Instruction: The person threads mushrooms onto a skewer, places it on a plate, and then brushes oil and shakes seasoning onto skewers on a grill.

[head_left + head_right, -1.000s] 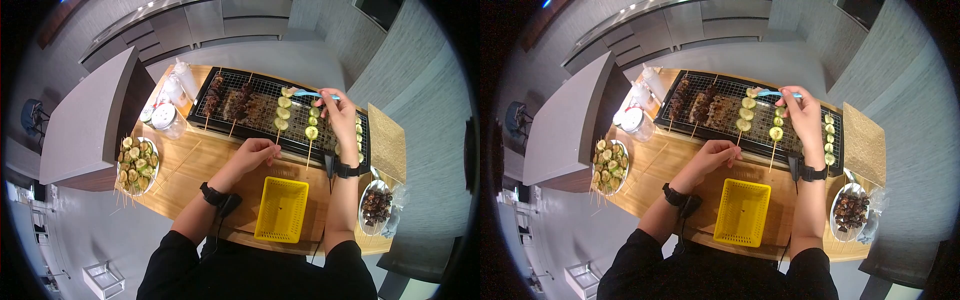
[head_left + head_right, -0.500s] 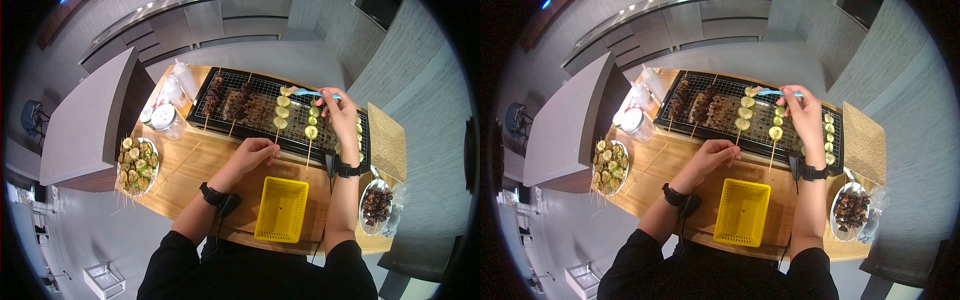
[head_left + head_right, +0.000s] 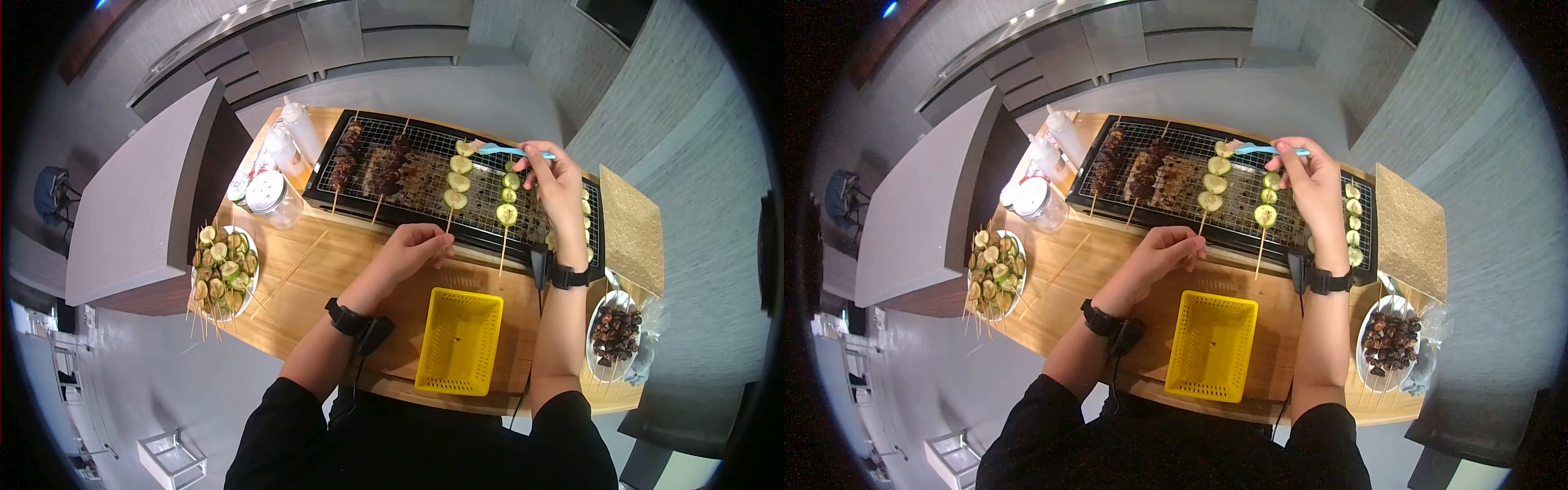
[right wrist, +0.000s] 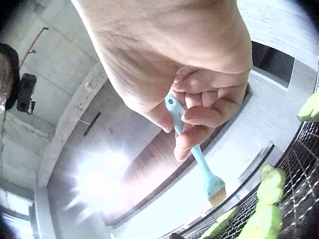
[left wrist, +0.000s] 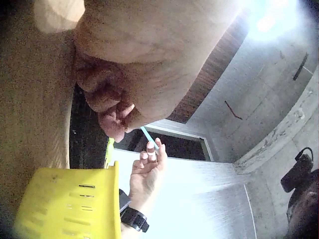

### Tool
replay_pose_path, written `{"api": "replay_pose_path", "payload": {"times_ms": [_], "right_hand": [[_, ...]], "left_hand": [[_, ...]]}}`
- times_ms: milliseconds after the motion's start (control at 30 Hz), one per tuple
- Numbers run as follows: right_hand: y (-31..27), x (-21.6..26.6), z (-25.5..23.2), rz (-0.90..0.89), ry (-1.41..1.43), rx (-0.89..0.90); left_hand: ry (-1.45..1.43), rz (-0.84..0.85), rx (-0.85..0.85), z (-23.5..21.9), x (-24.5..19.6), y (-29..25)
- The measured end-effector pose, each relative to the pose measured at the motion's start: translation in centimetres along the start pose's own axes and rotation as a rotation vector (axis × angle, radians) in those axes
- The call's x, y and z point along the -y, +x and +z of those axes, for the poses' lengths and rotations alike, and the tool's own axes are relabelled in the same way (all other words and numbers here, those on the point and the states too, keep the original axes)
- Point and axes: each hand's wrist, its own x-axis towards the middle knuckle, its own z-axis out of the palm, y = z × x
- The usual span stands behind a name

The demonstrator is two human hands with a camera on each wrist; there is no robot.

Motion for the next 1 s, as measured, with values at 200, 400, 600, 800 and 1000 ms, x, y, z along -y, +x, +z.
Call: {"api": "replay_pose_path", "payload": {"times_ms": [200, 400, 600, 800, 1000], "right_hand": [[-1.2, 2.6, -1.7, -0.009, 0.011, -0.041], [-3.8, 3.9, -5.2, -0.023, 0.0, -0.071], [-5.7, 4.5, -7.8, -0.017, 0.038, -0.008], [-6.2, 4.8, -8.9, 0.05, -0.028, 0.096], [-6.3, 5.0, -9.5, 0.032, -0.024, 0.099]], "left_hand": [[-0.047, -0.022, 0.011, 0.4, -0.7, -0.3], [0.14, -0.125, 0.053, 1.1, -2.8, -1.8], [0.324, -0.078, 0.053, 0.4, -4.4, -2.9], [0.294, 0.025, 0.158, 3.6, -6.9, -3.6], [0.665, 0.009, 0.275, 5.5, -6.0, -0.6]]}}
